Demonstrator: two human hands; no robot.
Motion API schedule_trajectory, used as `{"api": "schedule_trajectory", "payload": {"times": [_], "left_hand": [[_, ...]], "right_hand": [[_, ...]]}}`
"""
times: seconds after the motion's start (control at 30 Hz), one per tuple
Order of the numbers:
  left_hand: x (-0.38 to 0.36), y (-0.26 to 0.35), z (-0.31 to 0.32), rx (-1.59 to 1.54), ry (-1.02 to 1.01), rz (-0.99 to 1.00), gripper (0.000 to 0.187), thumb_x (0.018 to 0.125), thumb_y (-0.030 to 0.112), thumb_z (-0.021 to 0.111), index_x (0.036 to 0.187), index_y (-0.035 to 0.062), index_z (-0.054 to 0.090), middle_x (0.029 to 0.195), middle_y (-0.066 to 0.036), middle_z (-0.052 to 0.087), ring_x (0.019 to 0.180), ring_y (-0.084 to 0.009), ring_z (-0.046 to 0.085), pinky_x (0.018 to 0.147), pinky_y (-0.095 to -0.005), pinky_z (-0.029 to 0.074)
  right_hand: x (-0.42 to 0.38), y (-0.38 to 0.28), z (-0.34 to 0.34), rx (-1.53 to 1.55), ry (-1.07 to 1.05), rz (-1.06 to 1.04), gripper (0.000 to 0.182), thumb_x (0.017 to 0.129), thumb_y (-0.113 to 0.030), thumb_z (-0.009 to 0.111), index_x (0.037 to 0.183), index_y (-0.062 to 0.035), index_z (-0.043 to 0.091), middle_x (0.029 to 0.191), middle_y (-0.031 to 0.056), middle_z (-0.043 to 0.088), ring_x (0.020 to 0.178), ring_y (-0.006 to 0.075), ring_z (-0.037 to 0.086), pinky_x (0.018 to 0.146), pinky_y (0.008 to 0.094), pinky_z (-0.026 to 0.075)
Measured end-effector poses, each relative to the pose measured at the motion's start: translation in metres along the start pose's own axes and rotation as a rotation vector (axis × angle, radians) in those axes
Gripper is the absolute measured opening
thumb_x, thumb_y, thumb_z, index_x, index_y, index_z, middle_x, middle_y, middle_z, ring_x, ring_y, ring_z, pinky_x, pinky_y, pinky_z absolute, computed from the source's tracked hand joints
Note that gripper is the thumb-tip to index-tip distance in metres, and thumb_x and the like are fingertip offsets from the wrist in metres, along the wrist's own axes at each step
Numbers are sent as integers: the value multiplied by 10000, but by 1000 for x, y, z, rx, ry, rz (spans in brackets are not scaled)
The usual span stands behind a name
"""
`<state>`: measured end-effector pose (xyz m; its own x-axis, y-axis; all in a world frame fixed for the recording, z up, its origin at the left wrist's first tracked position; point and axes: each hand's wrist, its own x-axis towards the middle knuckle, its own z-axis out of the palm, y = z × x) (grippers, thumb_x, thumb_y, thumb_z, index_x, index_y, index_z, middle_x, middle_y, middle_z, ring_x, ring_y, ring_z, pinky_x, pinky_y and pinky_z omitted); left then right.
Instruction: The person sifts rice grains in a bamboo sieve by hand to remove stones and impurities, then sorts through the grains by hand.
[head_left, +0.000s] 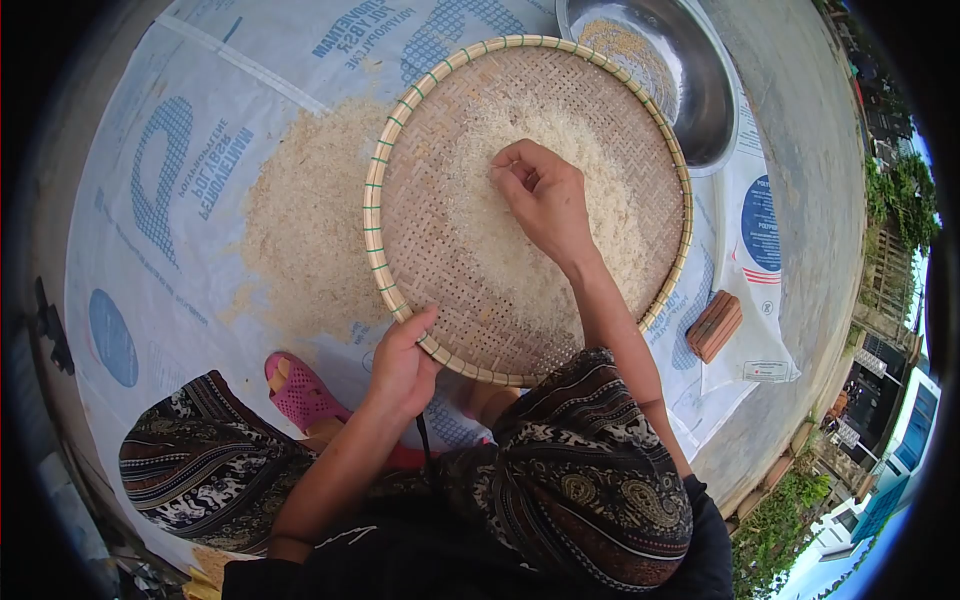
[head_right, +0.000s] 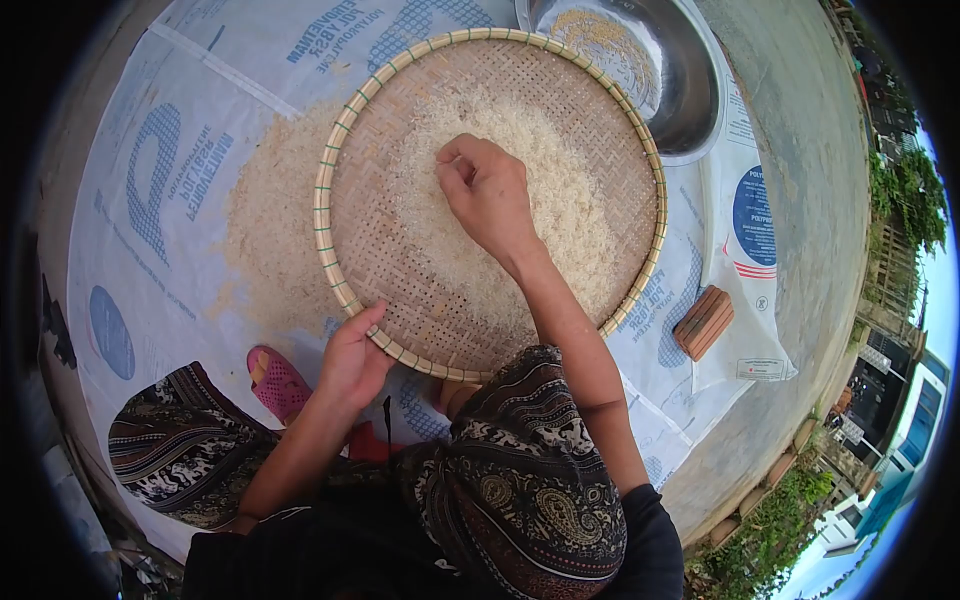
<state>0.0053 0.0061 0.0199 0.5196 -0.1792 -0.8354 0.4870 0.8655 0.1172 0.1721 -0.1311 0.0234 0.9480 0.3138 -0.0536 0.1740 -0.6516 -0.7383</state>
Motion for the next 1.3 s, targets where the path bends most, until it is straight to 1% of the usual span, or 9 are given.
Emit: {"api": "schedule_trajectory", "payload": {"times": [0.1,0.17,0.6,0.8,0.9,0.97,1.0,1.07,1.3], "left_hand": [[0,-1,-1,6,-8,8,384,860,139,482,1196,-20,386,1146,-128,505,1060,-233,501,927,-379,396],[1,-1,-1,9,-21,16,403,862,147,482,1208,-23,367,1160,-134,500,1078,-243,489,942,-394,380],[4,-2,-3,7,-20,14,406,859,141,479,1212,-24,365,1165,-136,496,1085,-247,485,945,-399,379],[3,-2,-1,6,-1,16,397,858,143,483,1202,-25,376,1153,-132,506,1072,-243,495,940,-392,383],[3,-2,-1,3,-8,15,393,858,143,485,1198,-23,380,1150,-128,509,1067,-240,499,938,-389,385],[2,-1,-1,-2,-13,11,391,858,143,486,1197,-20,382,1150,-126,509,1066,-239,500,937,-387,385],[2,-1,0,0,-10,10,391,857,144,488,1197,-18,384,1149,-125,510,1066,-239,499,937,-387,384],[0,0,2,1,-4,9,391,856,145,490,1197,-16,385,1149,-124,511,1066,-239,499,937,-388,382],[0,1,2,-19,-21,-6,383,860,129,482,1199,-23,390,1160,-127,498,1067,-227,499,929,-361,397]], "right_hand": [[-4,1,-10,351,-68,205,49,777,-73,541,779,-29,563,703,53,570,579,121,532,522,259,418],[-7,2,-15,924,-153,406,52,794,-71,535,780,-30,565,685,4,558,591,70,514,514,209,401],[-19,12,-17,857,-147,462,44,786,-70,573,800,-42,604,605,-17,544,505,43,474,451,170,347],[-19,7,-14,1236,-201,503,40,775,-27,554,800,-30,585,717,34,593,600,103,564,525,195,440],[-21,8,-8,1136,-203,431,37,774,-24,544,798,-13,571,771,39,602,634,124,575,565,230,462],[-24,7,-4,430,-126,193,49,759,-28,547,797,-6,566,745,67,598,632,145,576,571,263,458],[-25,5,-3,430,-127,194,49,759,-28,547,797,-6,566,745,67,598,632,145,576,571,263,458],[-26,-4,-2,58,-113,127,84,727,-38,568,807,-11,564,697,103,568,610,190,567,568,299,448],[-27,-2,10,-30,-26,-16,99,699,-34,578,797,-23,568,646,121,524,570,242,540,550,342,435]]}}
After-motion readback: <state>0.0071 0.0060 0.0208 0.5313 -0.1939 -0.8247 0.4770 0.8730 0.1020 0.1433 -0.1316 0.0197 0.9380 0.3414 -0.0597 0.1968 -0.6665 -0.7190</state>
